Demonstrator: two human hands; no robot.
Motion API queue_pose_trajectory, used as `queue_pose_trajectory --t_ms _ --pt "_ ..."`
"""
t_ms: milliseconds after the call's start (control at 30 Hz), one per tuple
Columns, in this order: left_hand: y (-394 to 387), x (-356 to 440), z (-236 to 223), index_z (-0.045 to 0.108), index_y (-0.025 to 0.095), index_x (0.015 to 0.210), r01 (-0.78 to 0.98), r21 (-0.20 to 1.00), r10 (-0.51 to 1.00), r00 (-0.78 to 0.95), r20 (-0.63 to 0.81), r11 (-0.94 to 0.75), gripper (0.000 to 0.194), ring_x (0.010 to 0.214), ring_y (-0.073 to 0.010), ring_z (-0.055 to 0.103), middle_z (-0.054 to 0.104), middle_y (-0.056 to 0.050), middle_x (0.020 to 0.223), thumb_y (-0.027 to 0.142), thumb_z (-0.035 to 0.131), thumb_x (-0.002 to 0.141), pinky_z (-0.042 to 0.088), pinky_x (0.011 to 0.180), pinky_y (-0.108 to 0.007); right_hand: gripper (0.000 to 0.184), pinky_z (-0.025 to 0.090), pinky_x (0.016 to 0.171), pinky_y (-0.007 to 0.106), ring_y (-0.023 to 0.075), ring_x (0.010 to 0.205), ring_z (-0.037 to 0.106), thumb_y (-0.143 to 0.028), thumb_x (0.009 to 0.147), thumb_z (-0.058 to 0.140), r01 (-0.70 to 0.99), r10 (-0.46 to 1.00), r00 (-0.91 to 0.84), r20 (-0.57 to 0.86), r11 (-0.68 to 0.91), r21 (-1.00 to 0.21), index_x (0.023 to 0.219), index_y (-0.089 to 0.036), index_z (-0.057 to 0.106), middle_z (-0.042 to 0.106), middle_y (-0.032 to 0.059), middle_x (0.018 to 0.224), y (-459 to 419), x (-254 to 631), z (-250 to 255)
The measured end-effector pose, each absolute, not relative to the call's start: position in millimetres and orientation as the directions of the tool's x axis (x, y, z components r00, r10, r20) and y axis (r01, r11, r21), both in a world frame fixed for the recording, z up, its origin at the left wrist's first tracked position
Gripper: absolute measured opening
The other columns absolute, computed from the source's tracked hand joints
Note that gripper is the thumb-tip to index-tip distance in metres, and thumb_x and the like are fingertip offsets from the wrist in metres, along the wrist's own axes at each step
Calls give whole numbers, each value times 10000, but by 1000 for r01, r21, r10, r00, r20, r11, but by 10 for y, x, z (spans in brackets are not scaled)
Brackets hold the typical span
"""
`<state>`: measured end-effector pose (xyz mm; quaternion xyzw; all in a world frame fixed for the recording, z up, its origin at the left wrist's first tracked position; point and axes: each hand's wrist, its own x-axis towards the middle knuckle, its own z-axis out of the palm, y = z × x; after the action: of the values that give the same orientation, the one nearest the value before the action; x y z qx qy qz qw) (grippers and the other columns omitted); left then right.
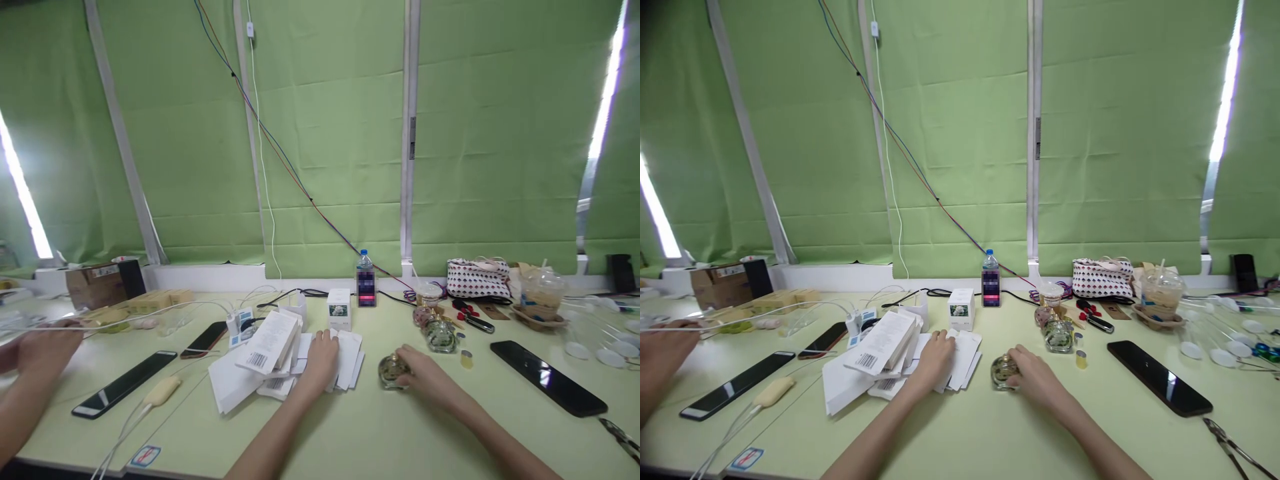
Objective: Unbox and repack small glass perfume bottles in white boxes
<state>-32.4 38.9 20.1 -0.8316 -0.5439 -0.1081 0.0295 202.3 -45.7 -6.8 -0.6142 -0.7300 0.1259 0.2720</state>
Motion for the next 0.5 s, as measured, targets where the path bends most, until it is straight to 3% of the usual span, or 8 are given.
queue_pose_trajectory --t_ms 167,300,400,500 --pt "335 -97 166 607 132 1062 844 -44 795 521 311 -535 404 1298 -315 323 531 -170 1219 -36 437 737 210 1075 -470 196 377 672 274 251 911 591 -183 692 578 919 959 136 249 -28 -394 883 -221 557 644 68 950 -624 2568 -66" --pt "292 83 130 607 163 1018 766 -96 704 627 335 -636 374 1290 -325 349 562 -150 1167 -18 473 720 228 1067 -490 340 363 588 281 291 861 609 -333 737 580 936 925 278 258 -200 -289 1053 -217 535 648 95 881 -691 2694 -30" --pt "231 190 151 612 149 980 727 -82 674 668 315 -682 295 1268 -335 369 571 -160 1128 25 499 738 248 1054 -490 552 379 580 300 302 778 624 -428 759 549 918 924 312 222 -233 -320 1242 -185 440 653 78 788 -731 2697 -37" --pt "210 240 257 622 155 950 736 -78 681 656 327 -672 239 1224 -321 405 583 -143 1087 61 510 760 288 1031 -455 562 422 628 309 275 772 622 -351 740 552 907 943 235 235 -126 -401 1271 -201 442 645 51 806 -741 2794 -58"
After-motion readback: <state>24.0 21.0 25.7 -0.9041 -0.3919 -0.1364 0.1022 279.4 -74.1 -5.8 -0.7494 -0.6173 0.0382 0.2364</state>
